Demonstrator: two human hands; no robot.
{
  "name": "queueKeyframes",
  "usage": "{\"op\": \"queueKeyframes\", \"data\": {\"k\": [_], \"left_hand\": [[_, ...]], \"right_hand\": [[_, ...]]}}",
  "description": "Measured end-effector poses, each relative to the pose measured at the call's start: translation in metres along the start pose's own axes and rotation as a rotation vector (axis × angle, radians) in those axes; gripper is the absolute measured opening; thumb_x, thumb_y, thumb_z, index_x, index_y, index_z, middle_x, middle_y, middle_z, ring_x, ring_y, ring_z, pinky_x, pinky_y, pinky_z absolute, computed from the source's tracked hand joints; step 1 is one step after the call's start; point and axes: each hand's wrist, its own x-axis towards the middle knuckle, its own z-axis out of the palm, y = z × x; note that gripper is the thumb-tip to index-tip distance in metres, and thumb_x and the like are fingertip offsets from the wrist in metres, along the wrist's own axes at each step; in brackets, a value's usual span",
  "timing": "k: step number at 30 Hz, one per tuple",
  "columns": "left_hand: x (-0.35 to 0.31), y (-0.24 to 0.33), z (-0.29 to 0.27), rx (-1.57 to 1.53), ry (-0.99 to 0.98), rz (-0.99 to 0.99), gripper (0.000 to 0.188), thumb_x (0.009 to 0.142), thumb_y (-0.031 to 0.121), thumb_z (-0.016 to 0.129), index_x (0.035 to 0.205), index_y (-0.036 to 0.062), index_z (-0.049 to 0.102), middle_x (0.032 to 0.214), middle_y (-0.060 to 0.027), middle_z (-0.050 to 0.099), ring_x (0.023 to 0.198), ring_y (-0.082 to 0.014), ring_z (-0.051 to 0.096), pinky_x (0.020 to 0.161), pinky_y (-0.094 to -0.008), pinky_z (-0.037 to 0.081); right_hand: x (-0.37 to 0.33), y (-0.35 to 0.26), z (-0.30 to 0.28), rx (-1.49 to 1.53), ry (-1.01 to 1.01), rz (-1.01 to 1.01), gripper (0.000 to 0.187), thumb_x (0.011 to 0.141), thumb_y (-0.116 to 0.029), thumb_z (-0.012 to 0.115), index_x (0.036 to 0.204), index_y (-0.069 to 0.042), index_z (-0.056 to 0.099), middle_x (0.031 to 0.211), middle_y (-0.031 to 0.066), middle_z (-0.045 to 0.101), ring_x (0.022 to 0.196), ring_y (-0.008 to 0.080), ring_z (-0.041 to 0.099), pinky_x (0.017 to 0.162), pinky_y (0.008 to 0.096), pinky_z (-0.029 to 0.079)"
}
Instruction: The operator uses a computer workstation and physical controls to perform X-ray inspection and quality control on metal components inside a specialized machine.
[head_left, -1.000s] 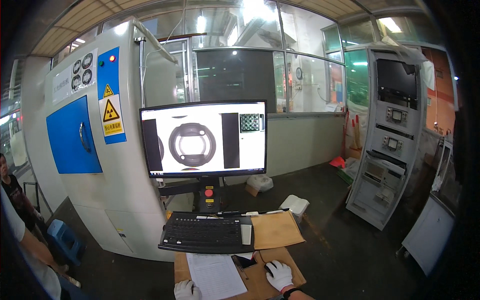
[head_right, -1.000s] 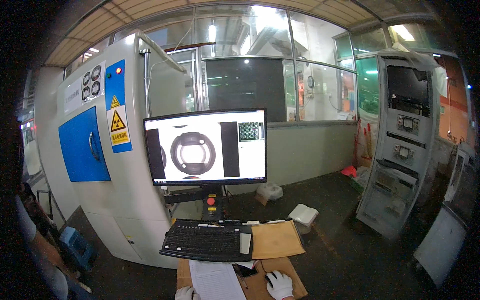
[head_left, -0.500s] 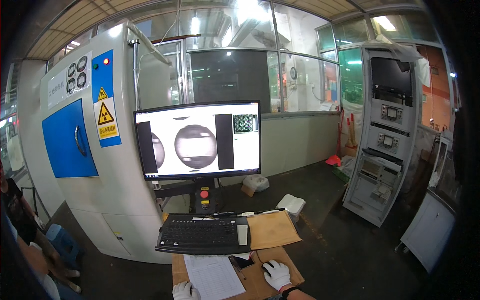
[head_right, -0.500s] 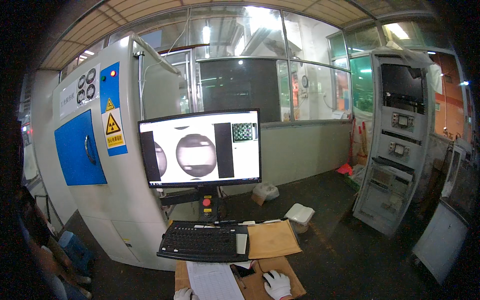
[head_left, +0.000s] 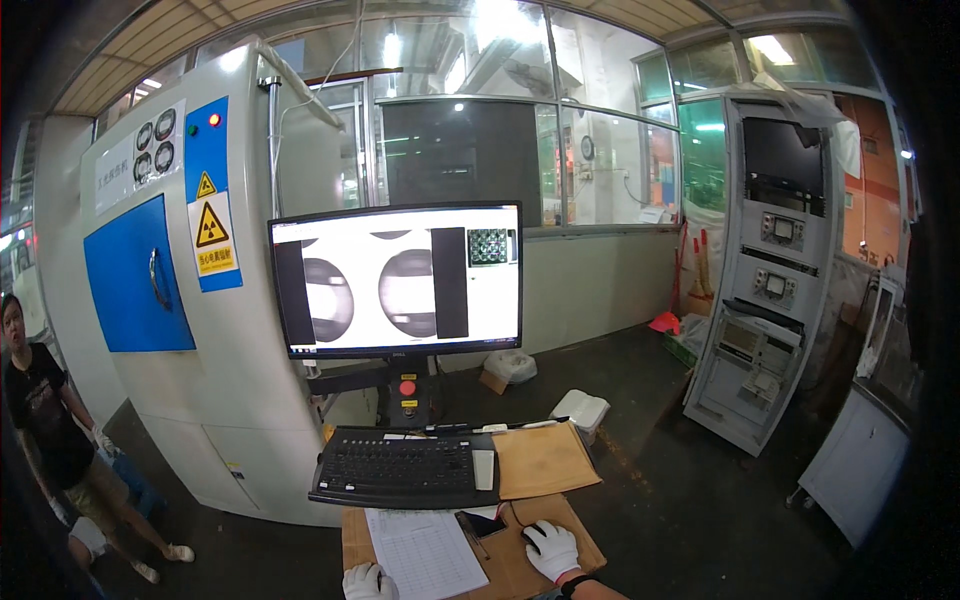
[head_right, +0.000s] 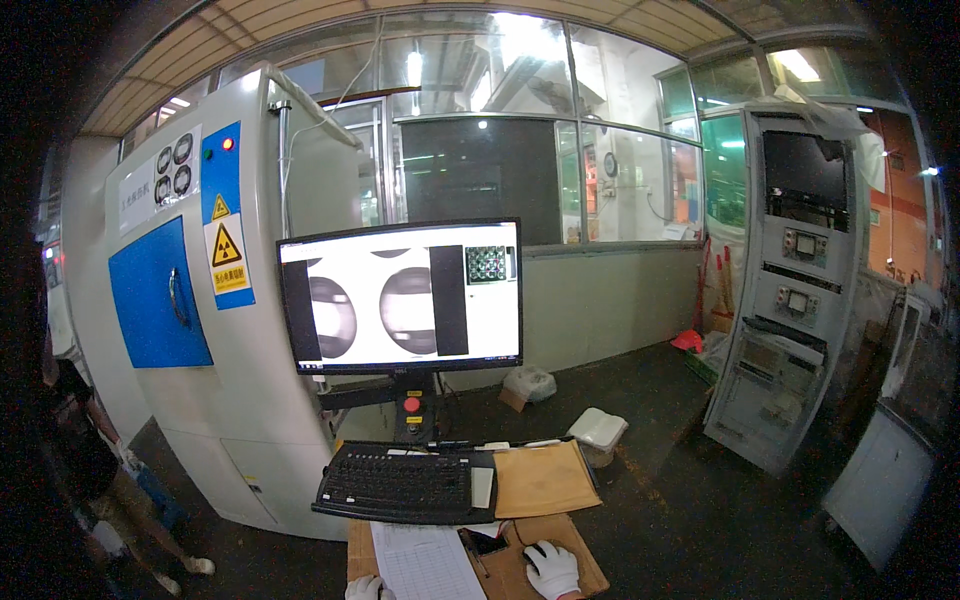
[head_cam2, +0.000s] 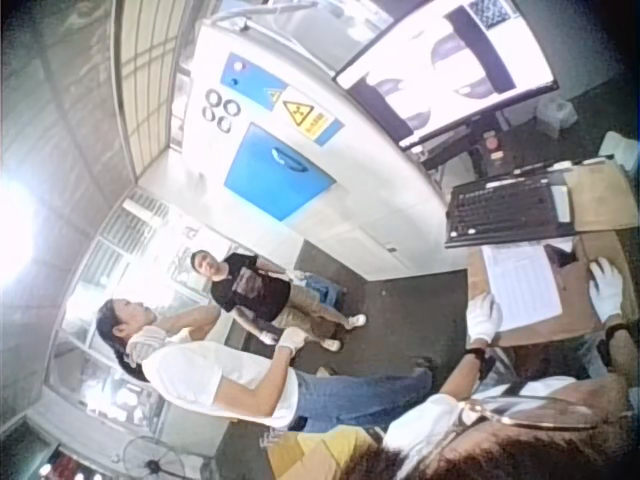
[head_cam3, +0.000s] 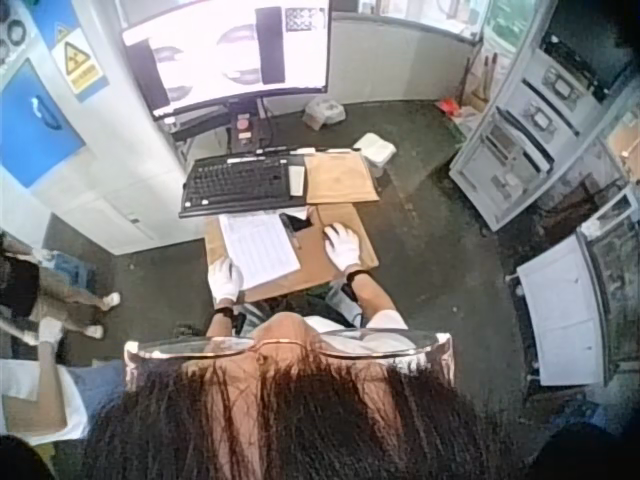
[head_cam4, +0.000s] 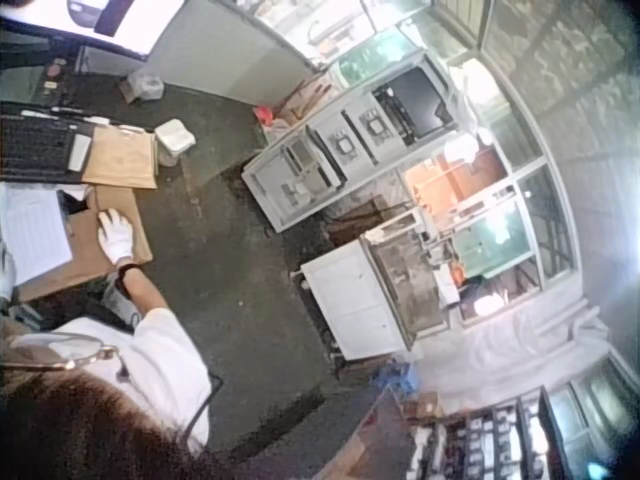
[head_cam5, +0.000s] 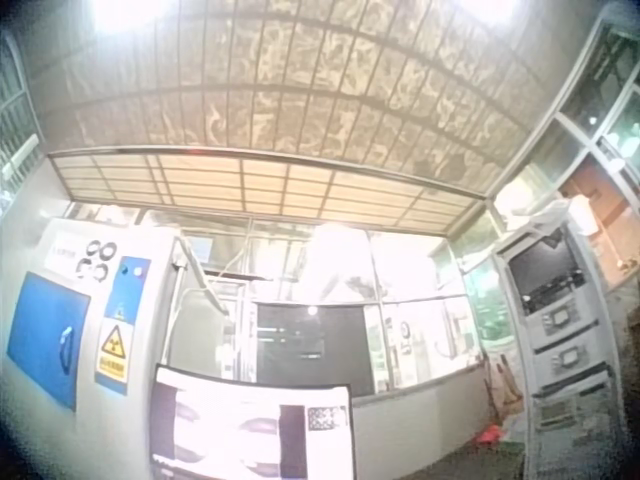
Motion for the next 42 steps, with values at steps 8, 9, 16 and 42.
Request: {"op": "queueKeyframes", "data": {"k": [8, 9, 16, 42], "left_hand": [[-0.001, -0.002, 0.003, -0.005, 0.004, 0.013, 0.028, 0.084, 0.020, 0.071, 0.108, 0.0056, 0.072, 0.117, -0.0170, 0.070, 0.112, -0.0383, 0.063, 0.100, -0.0509, 0.049], [-0.001, -0.001, 0.003, 0.002, 0.015, 0.012, 0.028, 0.084, 0.020, 0.071, 0.109, 0.0054, 0.072, 0.117, -0.0169, 0.070, 0.111, -0.0384, 0.063, 0.101, -0.0509, 0.048], [-0.003, -0.003, 0.004, 0.010, -0.006, -0.001, 0.029, 0.085, 0.021, 0.070, 0.110, 0.0054, 0.072, 0.118, -0.0169, 0.070, 0.113, -0.0381, 0.063, 0.102, -0.0510, 0.048], [0.002, 0.003, -0.003, -0.043, 0.005, -0.010, 0.026, 0.084, 0.016, 0.068, 0.108, 0.0070, 0.069, 0.116, -0.0163, 0.068, 0.111, -0.0391, 0.061, 0.101, -0.0503, 0.047]], "right_hand": [[-0.001, -0.001, 0.000, 0.016, 0.006, 0.004, 0.039, 0.085, -0.035, 0.070, 0.123, -0.025, 0.070, 0.131, 0.0086, 0.063, 0.111, 0.0352, 0.062, 0.092, 0.0514, 0.049], [0.000, -0.002, 0.000, 0.008, 0.010, 0.006, 0.039, 0.085, -0.035, 0.071, 0.123, -0.025, 0.070, 0.130, 0.0084, 0.063, 0.110, 0.0351, 0.062, 0.092, 0.0513, 0.049], [0.001, -0.003, -0.003, 0.002, 0.030, 0.000, 0.038, 0.084, -0.033, 0.071, 0.120, -0.025, 0.071, 0.128, 0.0075, 0.063, 0.107, 0.0346, 0.063, 0.091, 0.0507, 0.050], [0.001, -0.003, -0.003, 0.010, 0.034, -0.016, 0.040, 0.081, -0.032, 0.072, 0.120, -0.023, 0.070, 0.128, 0.0103, 0.064, 0.103, 0.0366, 0.063, 0.088, 0.0519, 0.050]]}}
